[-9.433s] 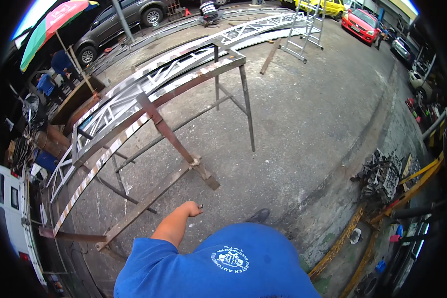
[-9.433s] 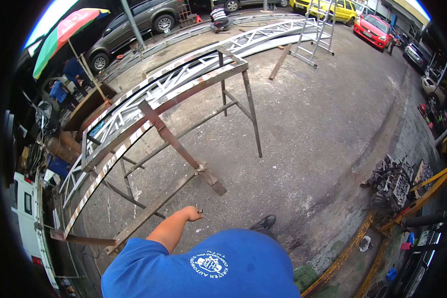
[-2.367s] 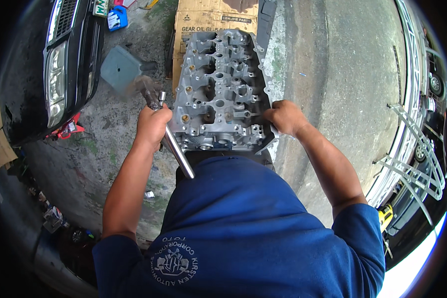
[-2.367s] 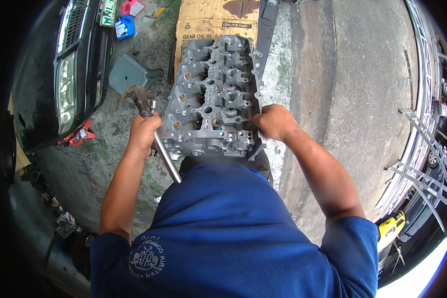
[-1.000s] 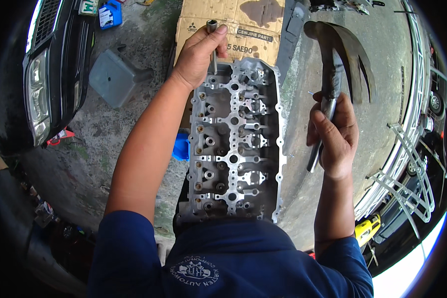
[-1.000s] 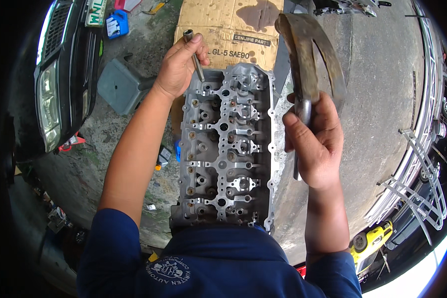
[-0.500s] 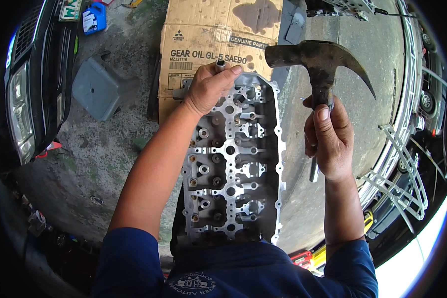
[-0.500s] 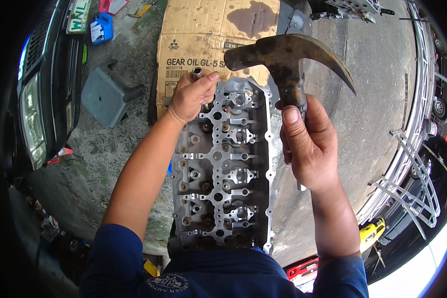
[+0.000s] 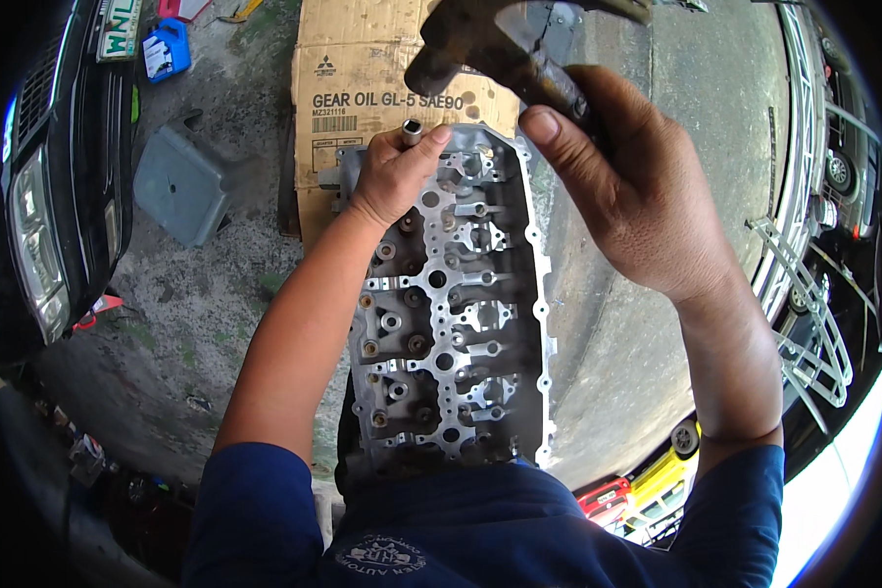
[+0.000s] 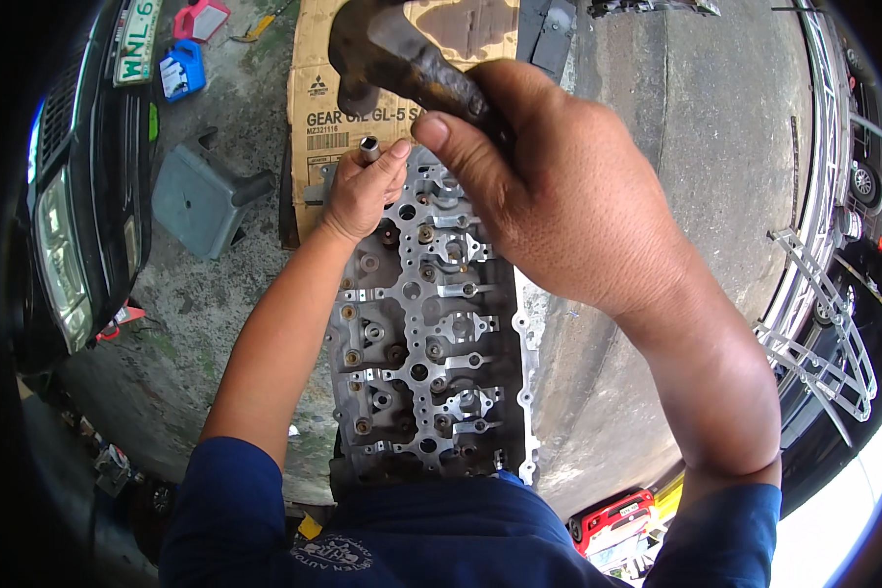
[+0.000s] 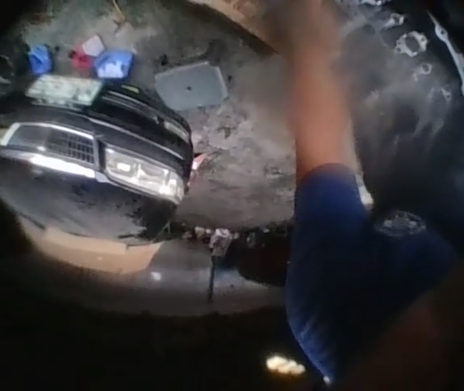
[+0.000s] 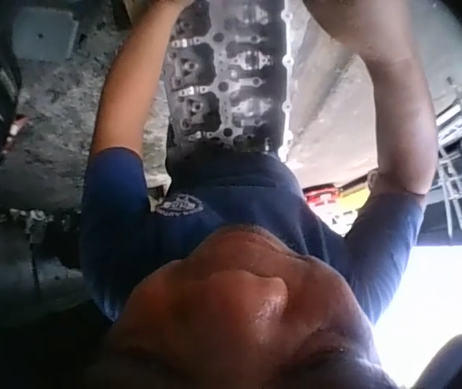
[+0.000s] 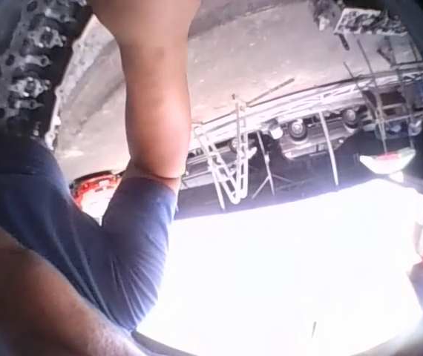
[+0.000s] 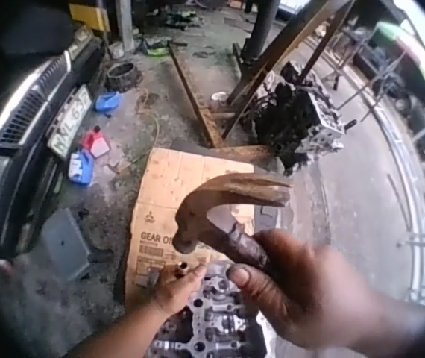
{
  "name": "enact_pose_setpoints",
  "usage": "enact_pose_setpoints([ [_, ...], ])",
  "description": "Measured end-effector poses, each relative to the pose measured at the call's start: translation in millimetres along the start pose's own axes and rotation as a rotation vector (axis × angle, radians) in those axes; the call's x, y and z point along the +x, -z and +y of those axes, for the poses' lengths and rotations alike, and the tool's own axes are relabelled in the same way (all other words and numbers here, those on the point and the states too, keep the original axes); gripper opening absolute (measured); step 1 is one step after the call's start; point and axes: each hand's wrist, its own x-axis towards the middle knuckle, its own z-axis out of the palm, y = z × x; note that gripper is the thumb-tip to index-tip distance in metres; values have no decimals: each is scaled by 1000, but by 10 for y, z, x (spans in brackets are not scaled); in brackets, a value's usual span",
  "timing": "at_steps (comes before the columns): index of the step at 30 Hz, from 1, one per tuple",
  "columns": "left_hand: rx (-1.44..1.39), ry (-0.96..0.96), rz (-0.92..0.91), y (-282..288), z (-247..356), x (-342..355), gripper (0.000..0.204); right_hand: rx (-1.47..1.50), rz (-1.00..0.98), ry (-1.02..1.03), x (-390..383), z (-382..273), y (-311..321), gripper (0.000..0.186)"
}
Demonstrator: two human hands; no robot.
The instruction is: The recorder uses a hammer and a socket tool to tap on components within an engine cylinder head as part of a repair process.
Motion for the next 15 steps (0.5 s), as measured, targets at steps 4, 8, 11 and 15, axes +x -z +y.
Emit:
enact_pose_setpoints([
  [4, -34, 2, -20, 12, 6, -19, 45, 485, 219, 447, 207, -235, -16, 31],
  [8, 37, -23, 16, 129, -21, -47, 43, 273, 137, 359, 178, -287, 35, 29],
  [11, 56, -73, -5, -29, -33, 8, 42, -79, 61, 124, 138, -33, -227, 29],
  [15, 100, -44, 17, 17, -23, 16, 42, -283, 2, -74, 240, -122, -86, 31],
])
